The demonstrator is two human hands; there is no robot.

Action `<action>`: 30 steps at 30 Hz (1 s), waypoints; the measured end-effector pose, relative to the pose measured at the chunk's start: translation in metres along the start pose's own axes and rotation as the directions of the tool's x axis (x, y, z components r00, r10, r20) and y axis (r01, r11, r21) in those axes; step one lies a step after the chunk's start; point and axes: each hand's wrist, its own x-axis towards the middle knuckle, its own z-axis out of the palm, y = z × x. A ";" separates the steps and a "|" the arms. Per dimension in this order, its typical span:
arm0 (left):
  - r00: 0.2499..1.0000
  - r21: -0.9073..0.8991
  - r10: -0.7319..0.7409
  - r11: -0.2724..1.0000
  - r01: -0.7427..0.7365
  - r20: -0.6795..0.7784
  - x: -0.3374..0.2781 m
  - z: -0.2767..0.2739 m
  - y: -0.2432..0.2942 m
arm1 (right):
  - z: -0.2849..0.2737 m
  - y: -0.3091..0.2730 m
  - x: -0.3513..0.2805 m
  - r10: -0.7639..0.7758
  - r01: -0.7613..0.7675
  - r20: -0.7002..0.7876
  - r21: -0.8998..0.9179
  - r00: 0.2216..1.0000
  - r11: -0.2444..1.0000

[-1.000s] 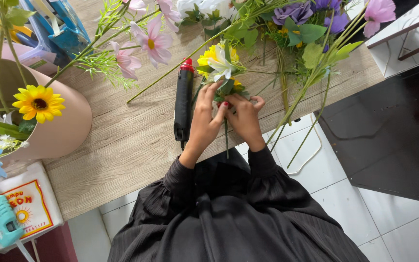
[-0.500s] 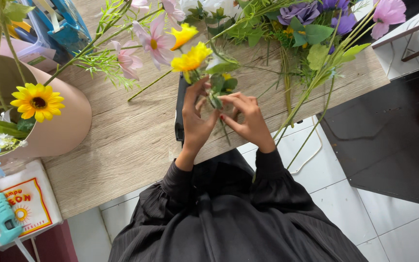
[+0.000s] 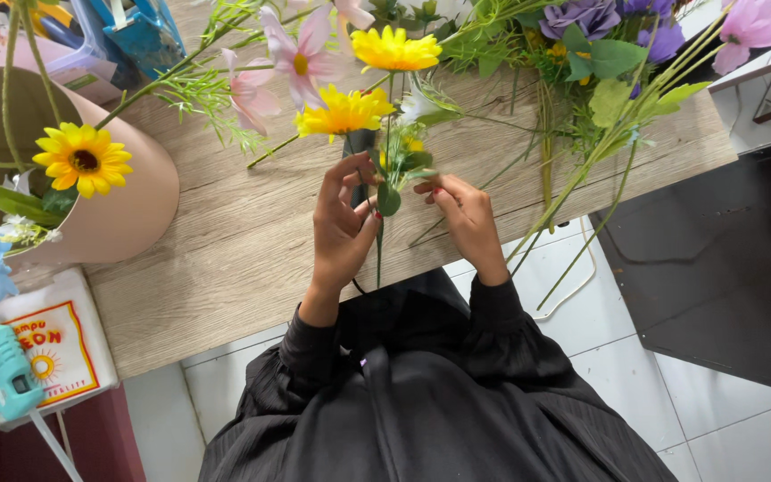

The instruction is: The person uses a heat gun to shape the petals of a blue artificial flower, then repeats the process on a yellow artificial flower. The person holds the flowers by the stem and rotates them while applying heat to adjust the petal shape.

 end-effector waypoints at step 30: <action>0.999 -0.101 0.045 0.994 -0.045 -0.003 -0.039 -0.018 0.047 | 0.009 0.019 0.023 0.018 0.116 -0.140 0.877 0.990 0.466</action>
